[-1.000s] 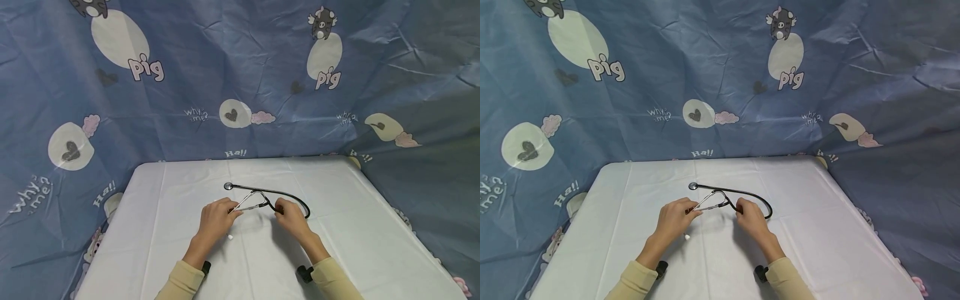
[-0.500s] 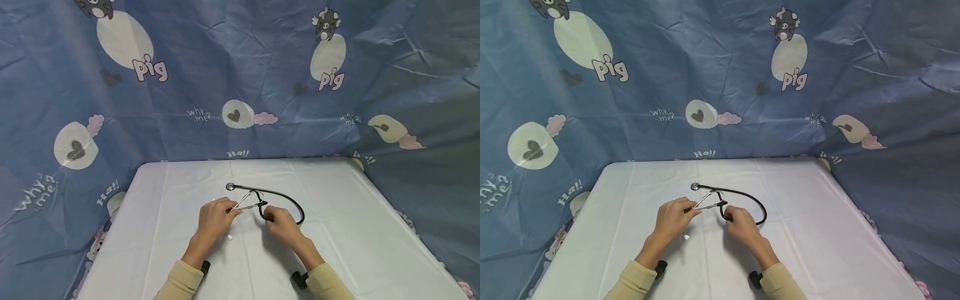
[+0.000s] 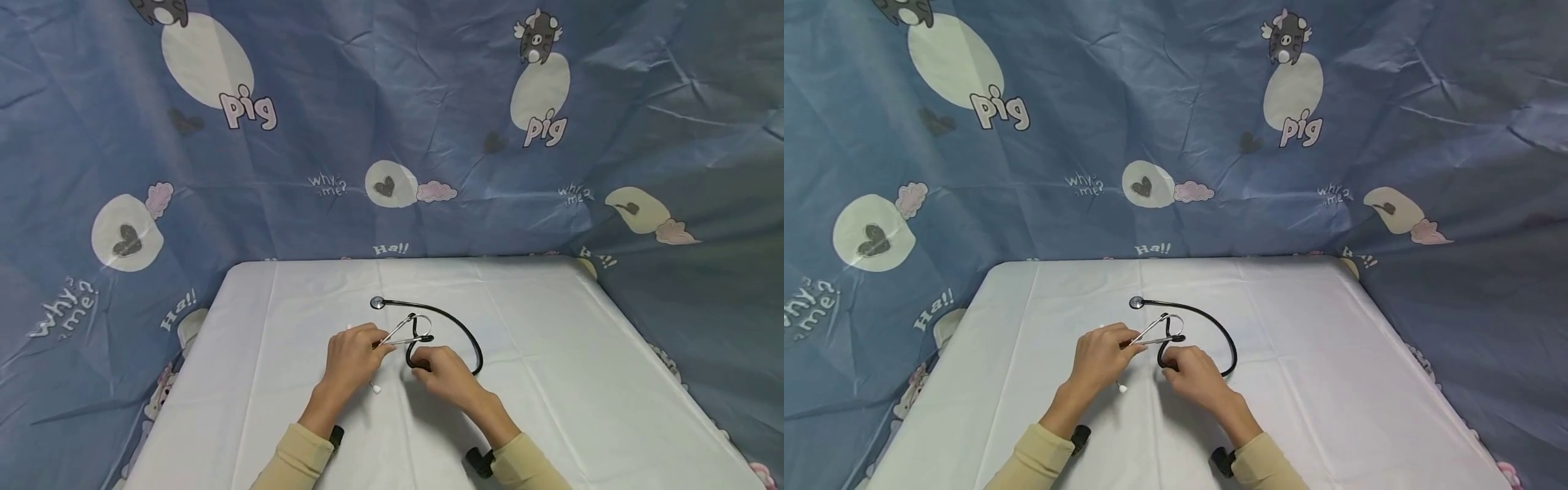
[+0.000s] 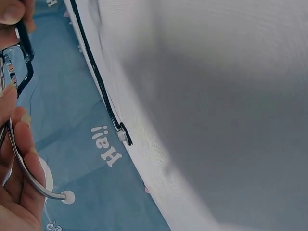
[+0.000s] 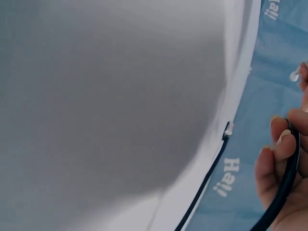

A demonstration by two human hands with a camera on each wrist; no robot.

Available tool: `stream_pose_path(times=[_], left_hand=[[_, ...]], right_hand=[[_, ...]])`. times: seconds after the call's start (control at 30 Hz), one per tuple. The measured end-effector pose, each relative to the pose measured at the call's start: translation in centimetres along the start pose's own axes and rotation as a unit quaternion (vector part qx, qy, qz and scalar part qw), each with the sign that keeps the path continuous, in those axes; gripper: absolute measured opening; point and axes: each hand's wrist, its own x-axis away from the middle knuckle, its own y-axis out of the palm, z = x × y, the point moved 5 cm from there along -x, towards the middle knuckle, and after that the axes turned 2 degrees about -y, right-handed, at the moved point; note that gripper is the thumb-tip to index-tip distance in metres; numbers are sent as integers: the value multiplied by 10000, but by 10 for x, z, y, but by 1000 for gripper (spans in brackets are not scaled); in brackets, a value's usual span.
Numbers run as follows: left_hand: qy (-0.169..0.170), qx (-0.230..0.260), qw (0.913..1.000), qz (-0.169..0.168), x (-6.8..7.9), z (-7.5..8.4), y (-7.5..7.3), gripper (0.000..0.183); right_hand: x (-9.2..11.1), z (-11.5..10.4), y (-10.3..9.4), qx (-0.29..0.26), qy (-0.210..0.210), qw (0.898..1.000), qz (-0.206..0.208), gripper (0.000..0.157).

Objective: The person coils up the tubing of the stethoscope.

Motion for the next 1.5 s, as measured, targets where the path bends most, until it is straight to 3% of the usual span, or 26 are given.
stream_pose_path(times=[0.33,0.73,0.9,1.33,1.5], left_hand=[[-11,-14,10000,59,3,0,0,14],[44,-81,9999,-65,6,2,1,12],[271,-87,9993,-232,4,4,-2,12],[739,328,9906,-1103,6,12,0,10],[815,560,9890,-1100,7,13,-2,8]], right_hand=[[-4,-23,1,-153,-189,9996,-169,8],[-7,-38,-10,132,-264,9995,-84,9],[-11,-39,-20,37,-340,9994,34,11],[-26,-31,-43,73,-532,9973,511,13],[-31,-26,-48,204,-653,9953,687,14]])
